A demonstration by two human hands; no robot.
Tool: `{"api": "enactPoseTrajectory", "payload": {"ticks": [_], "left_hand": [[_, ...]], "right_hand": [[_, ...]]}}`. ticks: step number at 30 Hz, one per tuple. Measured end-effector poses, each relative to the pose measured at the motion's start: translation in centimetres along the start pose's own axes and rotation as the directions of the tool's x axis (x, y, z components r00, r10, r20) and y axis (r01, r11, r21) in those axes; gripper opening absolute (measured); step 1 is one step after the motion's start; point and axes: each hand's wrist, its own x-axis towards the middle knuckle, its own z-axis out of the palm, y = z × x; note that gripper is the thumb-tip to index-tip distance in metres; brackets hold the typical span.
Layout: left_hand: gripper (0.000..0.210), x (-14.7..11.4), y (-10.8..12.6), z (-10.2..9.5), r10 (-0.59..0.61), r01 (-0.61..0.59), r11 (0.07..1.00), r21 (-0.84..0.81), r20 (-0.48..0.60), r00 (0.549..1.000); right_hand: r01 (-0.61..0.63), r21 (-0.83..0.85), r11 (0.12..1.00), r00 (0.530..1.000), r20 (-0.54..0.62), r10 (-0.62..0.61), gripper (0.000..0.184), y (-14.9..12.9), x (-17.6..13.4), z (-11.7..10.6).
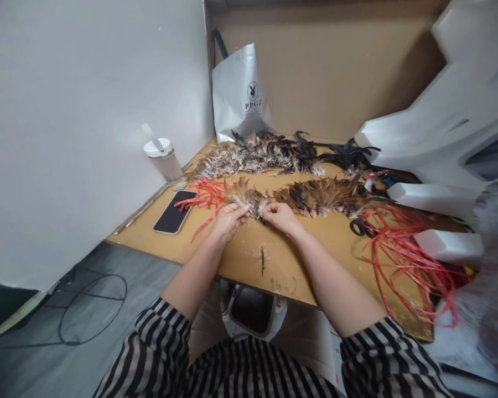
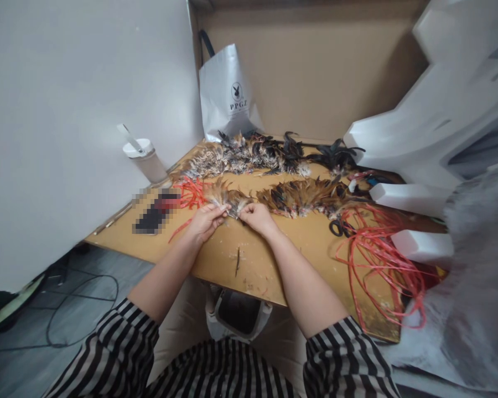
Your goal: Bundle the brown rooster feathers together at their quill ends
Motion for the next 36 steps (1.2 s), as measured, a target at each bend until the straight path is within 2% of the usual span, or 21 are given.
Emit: {"api": "enactPoseTrajectory", "payload": {"ticks": [3,6,9,15,18,21,24,28,33,36], "left_hand": [[0.024,0.2,-0.4,-0.2,0.036,-0.036,0.996,0.084,0.007,0.999],[0.025,0.4,-0.9,-0.4,0.090,-0.092,0.983,0.158,0.019,0.996],[0.023,0.5,-1.0,-0.4,0.120,-0.125,0.970,0.207,0.036,0.992],[0.023,0.1,-0.6,0.1,0.086,-0.091,0.980,0.179,0.037,0.996],[0.026,-0.1,-0.3,0.2,0.033,-0.034,0.998,0.061,0.020,0.999],[0.023,-0.2,-0.1,0.2,-0.006,0.007,0.999,-0.052,0.021,1.000],[0.021,-0.2,-0.1,0.1,-0.058,0.062,0.995,-0.076,0.051,0.997],[0.018,0.0,-0.5,-0.1,-0.098,0.102,0.993,-0.060,0.063,0.993],[0.016,0.2,-0.8,-0.1,-0.086,0.088,0.994,-0.057,0.037,0.996],[0.016,0.2,-0.9,0.1,-0.051,0.052,0.998,-0.048,0.018,0.999]], "right_hand": [[0.019,0.052,0.998,1.000,-0.011,-0.018,0.026,-0.7,-0.5,0.0],[-0.085,0.214,0.973,0.995,0.075,0.070,0.029,-2.0,-1.2,0.3],[-0.203,0.361,0.910,0.972,0.187,0.143,0.030,-2.7,-1.5,0.6],[-0.280,0.518,0.808,0.950,0.270,0.156,0.026,-1.8,-1.1,1.1],[-0.223,0.565,0.794,0.968,0.226,0.111,0.024,-1.4,-0.9,1.3],[-0.091,0.589,0.803,0.995,0.076,0.058,0.024,-1.4,-0.8,1.5],[0.020,0.550,0.835,0.999,-0.040,0.002,0.024,-1.6,-0.9,1.8],[0.103,0.426,0.899,0.992,-0.107,-0.063,0.023,-1.7,-1.0,2.1],[0.249,0.211,0.945,0.958,-0.196,-0.208,0.018,-0.9,-0.7,2.5],[0.259,0.084,0.962,0.944,-0.231,-0.234,0.018,-0.5,-0.6,2.6]]}}
